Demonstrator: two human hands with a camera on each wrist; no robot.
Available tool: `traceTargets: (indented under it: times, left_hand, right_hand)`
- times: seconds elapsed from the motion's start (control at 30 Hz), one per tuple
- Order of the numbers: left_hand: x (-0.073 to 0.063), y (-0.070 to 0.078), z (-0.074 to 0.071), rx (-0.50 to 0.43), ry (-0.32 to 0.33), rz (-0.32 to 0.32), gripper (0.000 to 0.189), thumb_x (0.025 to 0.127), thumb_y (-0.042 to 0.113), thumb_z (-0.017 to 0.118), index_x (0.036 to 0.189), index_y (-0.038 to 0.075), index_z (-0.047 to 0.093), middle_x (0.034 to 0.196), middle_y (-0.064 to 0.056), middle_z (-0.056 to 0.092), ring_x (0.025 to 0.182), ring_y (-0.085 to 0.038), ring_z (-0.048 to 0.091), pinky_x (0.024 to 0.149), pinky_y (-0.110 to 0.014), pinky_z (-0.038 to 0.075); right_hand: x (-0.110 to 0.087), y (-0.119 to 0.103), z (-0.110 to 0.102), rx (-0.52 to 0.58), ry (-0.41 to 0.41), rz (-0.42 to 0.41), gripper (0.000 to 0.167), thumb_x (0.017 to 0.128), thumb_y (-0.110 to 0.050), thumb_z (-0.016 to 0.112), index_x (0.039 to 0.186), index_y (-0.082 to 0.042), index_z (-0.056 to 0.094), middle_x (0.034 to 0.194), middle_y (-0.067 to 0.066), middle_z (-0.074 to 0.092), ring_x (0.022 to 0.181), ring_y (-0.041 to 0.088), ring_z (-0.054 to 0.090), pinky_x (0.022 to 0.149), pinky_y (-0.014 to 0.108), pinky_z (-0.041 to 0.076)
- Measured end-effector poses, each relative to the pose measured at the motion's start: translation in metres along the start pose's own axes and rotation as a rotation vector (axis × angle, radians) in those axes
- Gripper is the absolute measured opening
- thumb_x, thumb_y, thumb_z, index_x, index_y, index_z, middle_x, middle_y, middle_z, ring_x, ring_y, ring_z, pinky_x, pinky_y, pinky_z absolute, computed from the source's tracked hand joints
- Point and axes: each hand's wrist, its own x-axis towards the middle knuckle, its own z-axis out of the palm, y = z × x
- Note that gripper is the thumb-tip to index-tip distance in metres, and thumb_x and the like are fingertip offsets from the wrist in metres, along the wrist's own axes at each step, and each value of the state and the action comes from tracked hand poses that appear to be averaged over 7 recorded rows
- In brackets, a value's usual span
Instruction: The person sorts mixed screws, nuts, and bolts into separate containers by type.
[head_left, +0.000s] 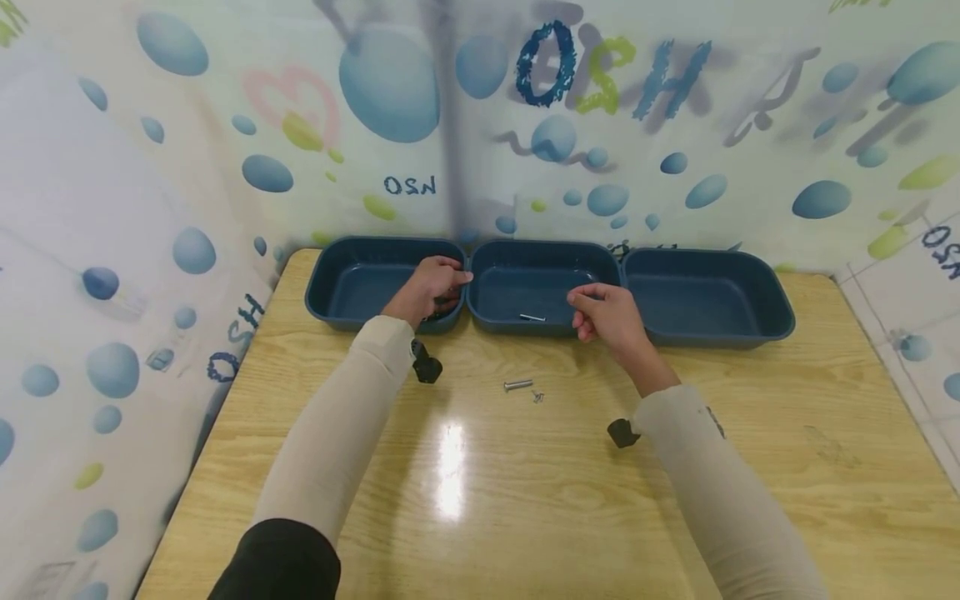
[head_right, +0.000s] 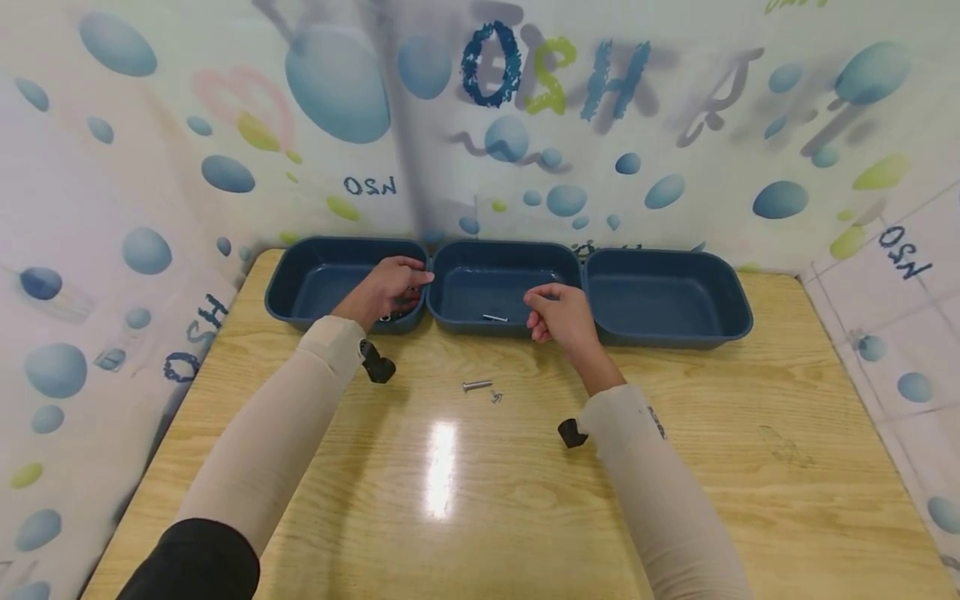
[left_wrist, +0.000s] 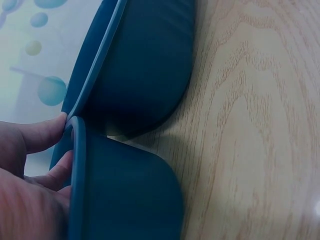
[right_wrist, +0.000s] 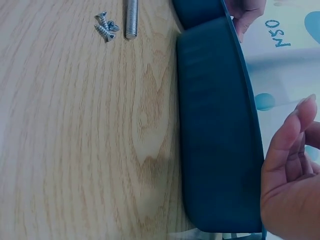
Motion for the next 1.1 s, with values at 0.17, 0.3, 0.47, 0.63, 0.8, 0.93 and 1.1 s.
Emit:
traceTargets:
  times: [0.17,0.3,0.47,0.63,0.8,0.93,1.1]
  left_hand:
    - [-0.001,0.002,0.001,0.008,0.001,0.005,0.045,0.097,0.019,0.062,0.139,0.015,0.047,0.124,-0.006,0.054,0.099,-0.023,0.056,0.087,-0.038,0.049]
    - [-0.002,0.001,0.001,0.010,0.008,0.003,0.045,0.097,0.018,0.062,0.139,0.015,0.047,0.123,-0.006,0.054,0.098,-0.022,0.056,0.086,-0.037,0.049]
    - [-0.002,0.001,0.001,0.016,0.015,-0.002,0.045,0.097,0.019,0.062,0.139,0.015,0.047,0.124,-0.006,0.055,0.099,-0.022,0.056,0.088,-0.037,0.049]
    - [-0.001,0.001,0.001,0.015,0.015,-0.001,0.045,0.097,0.019,0.062,0.139,0.014,0.047,0.127,-0.007,0.054,0.101,-0.023,0.056,0.089,-0.038,0.049]
    - [-0.002,0.000,0.001,0.014,0.010,-0.003,0.046,0.097,0.018,0.062,0.140,0.015,0.046,0.129,-0.007,0.054,0.104,-0.023,0.056,0.092,-0.038,0.048]
    - [-0.002,0.000,0.001,0.016,0.010,-0.001,0.046,0.097,0.019,0.062,0.140,0.015,0.046,0.130,-0.007,0.054,0.103,-0.023,0.056,0.092,-0.039,0.048]
    - [-0.004,0.000,0.002,0.015,0.013,0.007,0.045,0.097,0.020,0.062,0.139,0.015,0.047,0.128,-0.006,0.054,0.099,-0.022,0.056,0.088,-0.038,0.049]
  right_hand:
    - [0.000,0.001,0.000,-0.002,0.005,0.008,0.038,0.099,-0.025,0.059,0.123,0.004,0.056,0.060,0.001,0.057,0.044,0.010,0.052,0.049,0.026,0.052]
    - [-0.001,0.002,0.002,0.005,0.002,0.018,0.039,0.097,-0.025,0.061,0.123,0.004,0.057,0.060,0.002,0.058,0.044,0.011,0.052,0.050,0.027,0.052]
    - [-0.006,0.002,0.005,-0.033,-0.028,0.013,0.041,0.097,-0.027,0.062,0.125,0.002,0.057,0.062,0.001,0.059,0.046,0.010,0.053,0.056,0.032,0.055]
    - [-0.012,0.004,0.009,-0.047,-0.056,0.019,0.039,0.097,-0.026,0.062,0.125,0.000,0.059,0.062,0.002,0.059,0.046,0.011,0.054,0.057,0.035,0.056]
    - [-0.015,0.008,0.014,-0.024,-0.085,0.026,0.038,0.096,-0.023,0.063,0.125,0.001,0.059,0.061,0.003,0.060,0.045,0.012,0.054,0.054,0.034,0.054]
    - [-0.019,0.011,0.018,-0.038,-0.085,0.031,0.036,0.096,-0.024,0.064,0.123,-0.001,0.062,0.060,0.003,0.060,0.045,0.012,0.054,0.054,0.034,0.055]
    - [-0.021,0.014,0.023,-0.069,-0.084,0.026,0.033,0.095,-0.025,0.065,0.121,-0.004,0.064,0.059,0.003,0.060,0.044,0.013,0.055,0.054,0.034,0.054]
